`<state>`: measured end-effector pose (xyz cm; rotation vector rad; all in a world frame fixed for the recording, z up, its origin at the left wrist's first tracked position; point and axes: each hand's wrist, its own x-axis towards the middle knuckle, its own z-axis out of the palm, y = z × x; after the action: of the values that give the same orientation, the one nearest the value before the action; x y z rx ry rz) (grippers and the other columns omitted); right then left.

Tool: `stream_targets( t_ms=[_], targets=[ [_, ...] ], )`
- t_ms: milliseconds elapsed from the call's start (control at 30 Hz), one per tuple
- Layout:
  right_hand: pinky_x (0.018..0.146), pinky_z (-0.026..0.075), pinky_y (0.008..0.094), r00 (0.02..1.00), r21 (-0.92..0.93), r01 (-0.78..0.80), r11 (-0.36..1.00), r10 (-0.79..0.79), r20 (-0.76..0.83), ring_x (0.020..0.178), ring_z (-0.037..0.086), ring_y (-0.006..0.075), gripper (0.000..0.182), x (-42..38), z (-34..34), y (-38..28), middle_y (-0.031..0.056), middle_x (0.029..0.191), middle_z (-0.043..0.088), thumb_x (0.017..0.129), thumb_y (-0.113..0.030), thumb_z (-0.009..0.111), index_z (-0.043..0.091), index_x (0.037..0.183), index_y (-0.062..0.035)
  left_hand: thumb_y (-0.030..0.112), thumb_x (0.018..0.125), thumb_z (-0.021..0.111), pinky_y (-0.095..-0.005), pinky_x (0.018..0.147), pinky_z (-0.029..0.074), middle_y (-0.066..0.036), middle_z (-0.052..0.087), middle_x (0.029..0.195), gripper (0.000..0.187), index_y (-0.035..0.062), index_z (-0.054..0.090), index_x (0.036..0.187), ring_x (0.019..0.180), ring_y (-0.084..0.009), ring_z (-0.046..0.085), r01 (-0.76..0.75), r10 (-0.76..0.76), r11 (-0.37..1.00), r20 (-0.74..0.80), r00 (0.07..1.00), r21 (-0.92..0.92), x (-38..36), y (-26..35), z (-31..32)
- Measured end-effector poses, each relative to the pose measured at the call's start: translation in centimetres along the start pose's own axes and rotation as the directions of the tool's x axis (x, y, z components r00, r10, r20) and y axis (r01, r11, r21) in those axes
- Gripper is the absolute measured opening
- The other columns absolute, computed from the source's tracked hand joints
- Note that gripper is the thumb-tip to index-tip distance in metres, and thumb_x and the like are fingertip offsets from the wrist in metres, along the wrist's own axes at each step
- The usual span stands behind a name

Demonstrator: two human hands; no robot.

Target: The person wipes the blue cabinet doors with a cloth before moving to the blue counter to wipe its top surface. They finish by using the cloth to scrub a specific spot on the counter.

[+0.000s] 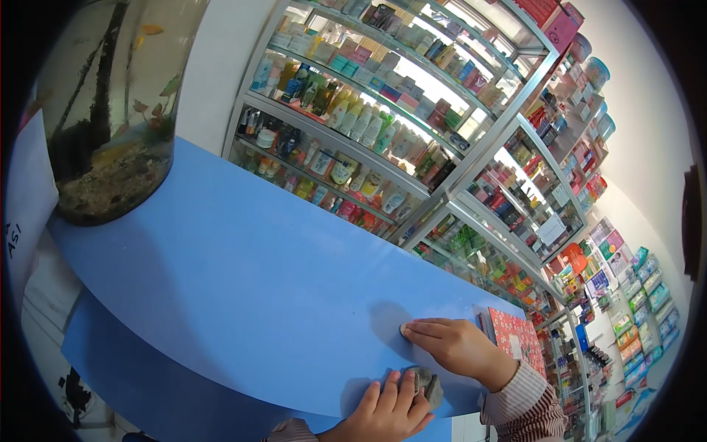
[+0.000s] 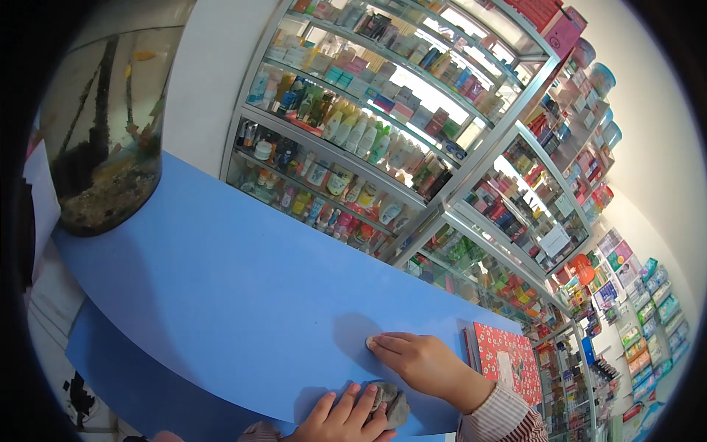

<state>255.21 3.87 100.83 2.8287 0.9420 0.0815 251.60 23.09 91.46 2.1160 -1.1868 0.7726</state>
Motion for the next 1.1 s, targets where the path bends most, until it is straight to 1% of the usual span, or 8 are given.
stream_targets(
  t_ms=[300,367,467,567,667,900,967,1100],
  targets=[
    [0.074,0.057,0.0310,1.000,-0.027,0.019,0.999,-0.020,-0.013,0.099,0.065,0.0240,0.032,0.1,0.0,0.0,0.0106,0.109,0.066,0.078,-0.005,0.057,0.063,0.110,0.0001,0.027,0.087,0.052,-0.0466,0.085,0.047,-0.016,0.063,0.116,0.034,0.0066,0.060,0.112,0.103,-0.0309,0.064,0.035,-0.035,0.999,0.017,0.999,-0.031,0.2,0.2,-0.2],
    [0.074,0.057,0.0311,0.999,-0.025,0.037,0.999,-0.037,-0.018,0.099,0.065,0.0241,0.032,0.1,0.0,0.0,0.0105,0.109,0.066,0.078,-0.005,0.057,0.063,0.110,0.0001,0.026,0.086,0.052,-0.0457,0.084,0.047,-0.016,0.064,0.115,0.033,0.0065,0.061,0.112,0.101,-0.0310,0.064,-0.007,0.007,1.000,-0.039,0.999,-0.009,-0.2,0.0,0.3],
    [0.074,0.057,0.0311,1.000,-0.023,-0.006,1.000,0.006,0.003,0.099,0.065,0.0241,0.032,-0.2,-0.2,-0.4,0.0104,0.109,0.065,0.078,-0.005,0.057,0.063,0.109,0.0000,0.026,0.086,0.053,-0.0450,0.083,0.047,-0.017,0.063,0.116,0.034,0.0058,0.060,0.112,0.102,-0.0310,0.064,0.004,-0.004,1.000,-0.036,0.999,0.004,-0.2,0.0,0.4],
    [0.073,0.057,0.0311,1.000,-0.027,0.022,0.999,-0.023,-0.013,0.099,0.065,0.0242,0.032,0.0,-0.1,-0.2,0.0104,0.109,0.065,0.078,-0.006,0.057,0.063,0.110,0.0001,0.026,0.085,0.053,-0.0448,0.082,0.048,-0.018,0.062,0.118,0.032,0.0049,0.060,0.108,0.104,-0.0317,0.063,0.013,-0.012,1.000,-0.041,0.999,0.013,0.0,0.1,0.3],
    [0.073,0.057,0.0310,0.999,-0.022,0.040,0.999,-0.040,-0.003,0.099,0.065,0.0243,0.032,0.2,-0.2,-0.4,0.0105,0.109,0.065,0.078,-0.006,0.057,0.063,0.110,0.0004,0.026,0.086,0.052,-0.0453,0.082,0.047,-0.020,0.062,0.118,0.033,0.0041,0.060,0.109,0.104,-0.0327,0.063,-0.040,0.040,0.999,-0.008,0.999,-0.001,-0.3,-0.1,0.2],
    [0.074,0.057,0.0313,1.000,-0.005,0.017,1.000,-0.018,-0.004,0.099,0.065,0.0239,0.033,0.1,-0.2,-0.2,0.0106,0.110,0.065,0.079,-0.006,0.057,0.062,0.110,0.0002,0.028,0.087,0.050,-0.0488,0.086,0.046,-0.021,0.061,0.119,0.037,0.0031,0.060,0.112,0.105,-0.0343,0.062,-0.020,0.021,0.999,0.035,0.999,-0.036,-0.3,0.1,0.4],
    [0.074,0.057,0.0313,0.999,0.001,0.033,0.999,-0.033,-0.003,0.100,0.065,0.0239,0.033,0.3,-0.1,-0.2,0.0107,0.110,0.065,0.079,-0.006,0.057,0.062,0.110,0.0001,0.029,0.087,0.049,-0.0486,0.086,0.045,-0.022,0.060,0.120,0.038,0.0035,0.060,0.113,0.107,-0.0346,0.061,-0.027,0.027,1.000,-0.037,0.999,0.016,-0.5,0.1,0.7],
    [0.074,0.057,0.0317,1.000,-0.010,0.011,1.000,-0.011,0.004,0.099,0.065,0.0242,0.033,0.4,0.0,-0.2,0.0102,0.111,0.065,0.078,-0.006,0.057,0.062,0.111,-0.0002,0.029,0.087,0.049,-0.0472,0.085,0.045,-0.022,0.059,0.121,0.039,0.0042,0.060,0.114,0.108,-0.0343,0.060,-0.032,0.032,0.999,-0.005,0.999,-0.023,-0.3,0.1,0.3]
  ],
)
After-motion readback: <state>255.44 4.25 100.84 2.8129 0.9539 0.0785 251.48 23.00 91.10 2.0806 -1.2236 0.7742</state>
